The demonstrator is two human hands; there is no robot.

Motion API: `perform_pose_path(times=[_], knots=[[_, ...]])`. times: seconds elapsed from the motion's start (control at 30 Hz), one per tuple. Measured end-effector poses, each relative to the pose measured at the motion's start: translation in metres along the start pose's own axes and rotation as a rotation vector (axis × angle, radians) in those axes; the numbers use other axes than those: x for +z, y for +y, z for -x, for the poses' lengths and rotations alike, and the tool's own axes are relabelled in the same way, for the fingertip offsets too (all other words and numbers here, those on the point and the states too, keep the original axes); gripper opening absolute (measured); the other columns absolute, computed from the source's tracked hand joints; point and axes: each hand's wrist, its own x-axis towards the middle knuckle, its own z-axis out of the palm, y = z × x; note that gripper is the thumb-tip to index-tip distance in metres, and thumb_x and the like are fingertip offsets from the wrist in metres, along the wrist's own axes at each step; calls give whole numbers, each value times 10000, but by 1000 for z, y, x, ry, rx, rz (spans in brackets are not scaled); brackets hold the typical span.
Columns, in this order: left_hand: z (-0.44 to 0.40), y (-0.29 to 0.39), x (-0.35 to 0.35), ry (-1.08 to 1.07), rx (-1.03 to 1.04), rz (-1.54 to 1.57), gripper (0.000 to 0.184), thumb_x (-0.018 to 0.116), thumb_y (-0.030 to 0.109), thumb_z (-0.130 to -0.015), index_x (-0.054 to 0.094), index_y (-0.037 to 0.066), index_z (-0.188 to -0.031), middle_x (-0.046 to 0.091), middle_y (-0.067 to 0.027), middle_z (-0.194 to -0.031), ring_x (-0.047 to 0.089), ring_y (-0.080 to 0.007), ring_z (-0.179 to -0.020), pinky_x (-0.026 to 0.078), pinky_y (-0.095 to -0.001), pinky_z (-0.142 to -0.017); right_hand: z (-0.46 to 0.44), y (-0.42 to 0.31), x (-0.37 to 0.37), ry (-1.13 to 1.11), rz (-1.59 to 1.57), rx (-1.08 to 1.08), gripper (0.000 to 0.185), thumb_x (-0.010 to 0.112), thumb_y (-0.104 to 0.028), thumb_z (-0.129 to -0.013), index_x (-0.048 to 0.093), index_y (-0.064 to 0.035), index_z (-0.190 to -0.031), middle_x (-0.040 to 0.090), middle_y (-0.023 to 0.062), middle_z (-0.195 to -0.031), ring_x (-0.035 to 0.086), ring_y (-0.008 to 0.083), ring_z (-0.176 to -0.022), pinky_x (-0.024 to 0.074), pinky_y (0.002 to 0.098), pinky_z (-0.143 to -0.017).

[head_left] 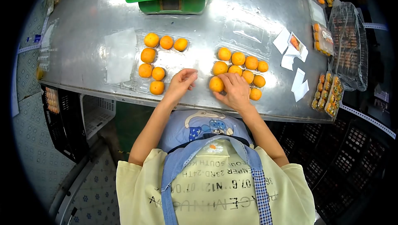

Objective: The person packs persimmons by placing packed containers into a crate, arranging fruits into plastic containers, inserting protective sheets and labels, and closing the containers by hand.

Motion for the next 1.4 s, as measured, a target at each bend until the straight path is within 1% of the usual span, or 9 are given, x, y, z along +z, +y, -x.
perform_pose_path(times=[0.5, 0.6, 0.73, 0.83, 0.93, 0.97, 1.13, 1.27, 1.4], knots=[[-21, 4, 15, -39, 47, -79, 277, 602, 225, -916, 609, 45, -1127, 608, -8, -887, 537, -75, -753, 452, -218, -677, 6, -1, -7, -7, -30, 42, 512, 794, -217, -623, 615, -90, -1086, 600, 64, -997, 529, 247, -915, 387, 380, -820], [-48, 9, 23, 25, 80, -161, 319, 617, 252, -894, 613, 39, -1131, 634, -46, -923, 566, -111, -795, 473, -241, -709, 16, 15, -30, 161, -144, 86, 454, 755, -166, -686, 600, -62, -1100, 598, 90, -997, 541, 270, -897, 416, 388, -812], [-112, 16, 35, 140, 247, -362, 428, 615, 289, -886, 579, -2, -1198, 650, -164, -1081, 636, -195, -931, 503, -287, -798, 75, 76, -46, 365, -187, 598, 299, 611, -79, -832, 575, -8, -1120, 612, 145, -985, 593, 296, -870, 476, 367, -758], [-146, 37, 56, 149, 197, -280, 408, 592, 266, -919, 555, -18, -1210, 649, -108, -1046, 615, -136, -883, 509, -252, -765, 140, 121, -28, 181, -152, 807, 259, 559, -93, -897, 567, 22, -1128, 635, 140, -977, 630, 249, -840, 500, 334, -749], [-177, 39, 63, 109, 139, -301, 370, 583, 248, -923, 568, -21, -1176, 671, -110, -995, 643, -143, -795, 523, -242, -655, 149, 103, -23, 105, -1049, 1160, 266, 522, -84, -931, 530, 63, -1152, 635, 151, -995, 652, 195, -885, 534, 289, -768], [-185, 38, 64, 106, 132, -336, 359, 581, 244, -924, 573, -20, -1166, 677, -105, -973, 645, -140, -761, 522, -239, -626, 142, 92, -25, 164, -1253, 1213, 286, 524, -76, -930, 493, 54, -1183, 627, 155, -1001, 652, 231, -923, 540, 311, -823], [-176, 57, 70, 29, 176, -513, 166, 549, 179, -929, 505, 37, -1001, 690, -101, -866, 640, -122, -702, 466, -238, -506, 144, 90, -14, 291, -1342, 1238, 197, 529, -73, -937, 491, 28, -1102, 603, 164, -1051, 645, 258, -964, 551, 336, -859], [-167, 58, 69, -11, 297, -502, 142, 519, 165, -946, 496, 51, -1027, 686, -124, -861, 659, -160, -726, 502, -256, -532, 140, 90, -17, 295, -1427, 1236, 186, 565, -71, -916, 497, 20, -1063, 620, 153, -981, 662, 256, -878, 566, 333, -813], [-131, 87, 89, 27, 234, -384, 132, 493, 126, -947, 543, 25, -1016, 682, -151, -781, 684, -189, -659, 550, -297, -572, 144, 91, -25, 301, -1386, 1230, 156, 591, -73, -901, 529, 17, -1012, 635, 137, -913, 674, 237, -804, 581, 311, -743]])
